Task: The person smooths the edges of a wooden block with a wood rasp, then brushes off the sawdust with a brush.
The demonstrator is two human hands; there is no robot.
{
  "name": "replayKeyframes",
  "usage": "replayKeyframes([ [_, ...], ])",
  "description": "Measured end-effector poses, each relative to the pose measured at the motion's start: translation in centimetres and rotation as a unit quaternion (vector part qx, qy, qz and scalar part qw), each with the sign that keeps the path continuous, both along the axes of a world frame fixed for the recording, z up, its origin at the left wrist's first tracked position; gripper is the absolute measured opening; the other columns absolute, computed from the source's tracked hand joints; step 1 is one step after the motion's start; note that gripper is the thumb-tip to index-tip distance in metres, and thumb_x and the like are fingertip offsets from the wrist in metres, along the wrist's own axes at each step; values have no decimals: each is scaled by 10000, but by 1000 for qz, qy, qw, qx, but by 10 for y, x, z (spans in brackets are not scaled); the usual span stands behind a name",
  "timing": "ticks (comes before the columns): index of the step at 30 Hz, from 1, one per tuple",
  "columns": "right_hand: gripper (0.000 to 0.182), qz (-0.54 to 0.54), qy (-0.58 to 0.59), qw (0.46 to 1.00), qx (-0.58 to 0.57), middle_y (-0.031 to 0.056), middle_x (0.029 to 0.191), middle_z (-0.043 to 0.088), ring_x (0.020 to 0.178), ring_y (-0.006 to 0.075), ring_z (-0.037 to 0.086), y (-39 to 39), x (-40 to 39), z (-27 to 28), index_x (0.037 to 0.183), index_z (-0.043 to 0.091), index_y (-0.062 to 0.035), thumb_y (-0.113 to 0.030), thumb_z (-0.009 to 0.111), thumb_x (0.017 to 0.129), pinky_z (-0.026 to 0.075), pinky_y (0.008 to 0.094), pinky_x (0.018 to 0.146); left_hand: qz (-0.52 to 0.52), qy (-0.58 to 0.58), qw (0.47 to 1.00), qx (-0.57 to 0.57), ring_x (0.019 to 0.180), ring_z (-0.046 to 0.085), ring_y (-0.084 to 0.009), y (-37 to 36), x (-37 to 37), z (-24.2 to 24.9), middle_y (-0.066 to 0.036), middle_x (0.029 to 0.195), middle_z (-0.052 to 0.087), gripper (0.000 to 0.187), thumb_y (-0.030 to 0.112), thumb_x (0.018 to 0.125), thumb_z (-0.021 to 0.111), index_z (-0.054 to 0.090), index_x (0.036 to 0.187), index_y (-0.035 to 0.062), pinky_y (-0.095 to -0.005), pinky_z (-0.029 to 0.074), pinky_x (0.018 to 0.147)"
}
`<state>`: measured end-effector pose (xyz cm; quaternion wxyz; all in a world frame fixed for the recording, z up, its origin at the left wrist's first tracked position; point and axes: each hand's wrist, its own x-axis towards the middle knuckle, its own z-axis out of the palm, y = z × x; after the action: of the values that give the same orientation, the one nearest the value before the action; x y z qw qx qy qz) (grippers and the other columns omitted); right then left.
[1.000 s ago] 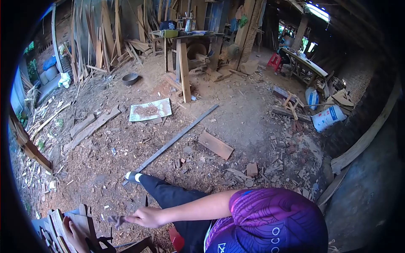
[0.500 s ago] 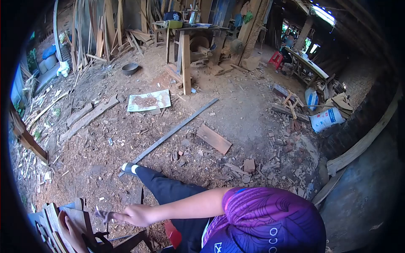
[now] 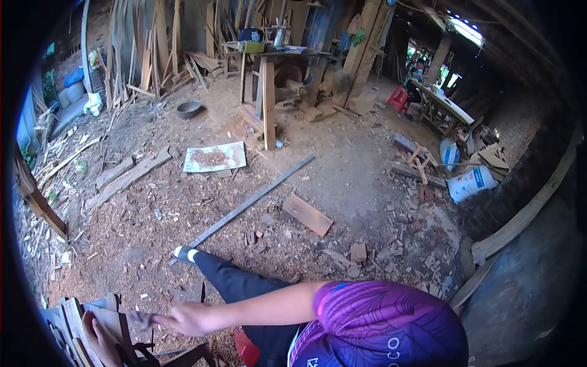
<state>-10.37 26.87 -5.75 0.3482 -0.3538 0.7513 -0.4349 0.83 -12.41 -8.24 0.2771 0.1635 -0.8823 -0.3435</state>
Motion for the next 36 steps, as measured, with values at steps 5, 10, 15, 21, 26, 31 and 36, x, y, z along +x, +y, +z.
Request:
replayKeyframes([
  [5, 787, -17, 50, 998, -24, 127, 532, 579, 473, 268, 606, 25, 5, -10, 557, 541, -111, -622, 315, 1111, 530, 479, 594, 7, -2, 1000, 11, 1281, 614, -276, 10, -3, 6, -182, 1354, 668, 371, 159, 1095, 518, 591, 1382, -64, -367, 413, 1153],
  [10, 797, -30, 139, 989, -25, 162, 539, 572, 583, 362, 657, -51, -6, 16, 566, 541, -66, -587, 304, 1120, 551, 536, 697, -13, -3, 1000, -3, 1277, 614, -273, 1, 1, 7, -183, 1349, 668, 377, 170, 1098, 517, 590, 1384, -64, -368, 416, 1149],
  [15, 785, -18, 66, 997, -48, 175, 533, 560, 483, 347, 594, 0, 6, -2, 583, 544, -39, -532, 292, 1140, 531, 500, 610, 6, 15, 1000, 25, 1287, 607, -266, 19, -2, 9, -178, 1349, 667, 376, 165, 1096, 525, 593, 1381, -72, -363, 408, 1156],
  [21, 768, 12, 60, 998, 18, 198, 580, 601, 497, 336, 628, 14, -2, 15, 642, 580, -23, -533, 293, 1141, 548, 503, 632, 11, -8, 999, 32, 1286, 609, -261, 5, -10, 3, -176, 1354, 662, 355, 144, 1090, 534, 600, 1366, -69, -367, 412, 1152],
  [26, 783, -23, 141, 989, -33, 184, 570, 581, 517, 330, 624, -56, -3, 11, 618, 548, -17, -536, 287, 1143, 535, 511, 634, 17, 7, 1000, 9, 1275, 612, -262, 0, 0, 0, -175, 1334, 673, 357, 158, 1093, 521, 607, 1363, -61, -366, 421, 1141],
  [31, 773, 11, 36, 999, 8, 158, 533, 531, 503, 341, 586, 16, 2, 11, 591, 501, -26, -529, 302, 1144, 494, 519, 607, 38, 20, 998, 38, 1273, 614, -259, 39, 1, 18, -175, 1336, 671, 355, 161, 1096, 521, 608, 1354, -66, -357, 417, 1146],
  [36, 774, 5, 42, 999, -9, 160, 534, 541, 509, 332, 597, 4, -1, 6, 594, 512, -27, -532, 301, 1143, 507, 511, 621, 11, 6, 999, 47, 1293, 605, -261, 22, -2, 9, -176, 1351, 666, 365, 178, 1101, 527, 597, 1369, -60, -361, 411, 1153],
])
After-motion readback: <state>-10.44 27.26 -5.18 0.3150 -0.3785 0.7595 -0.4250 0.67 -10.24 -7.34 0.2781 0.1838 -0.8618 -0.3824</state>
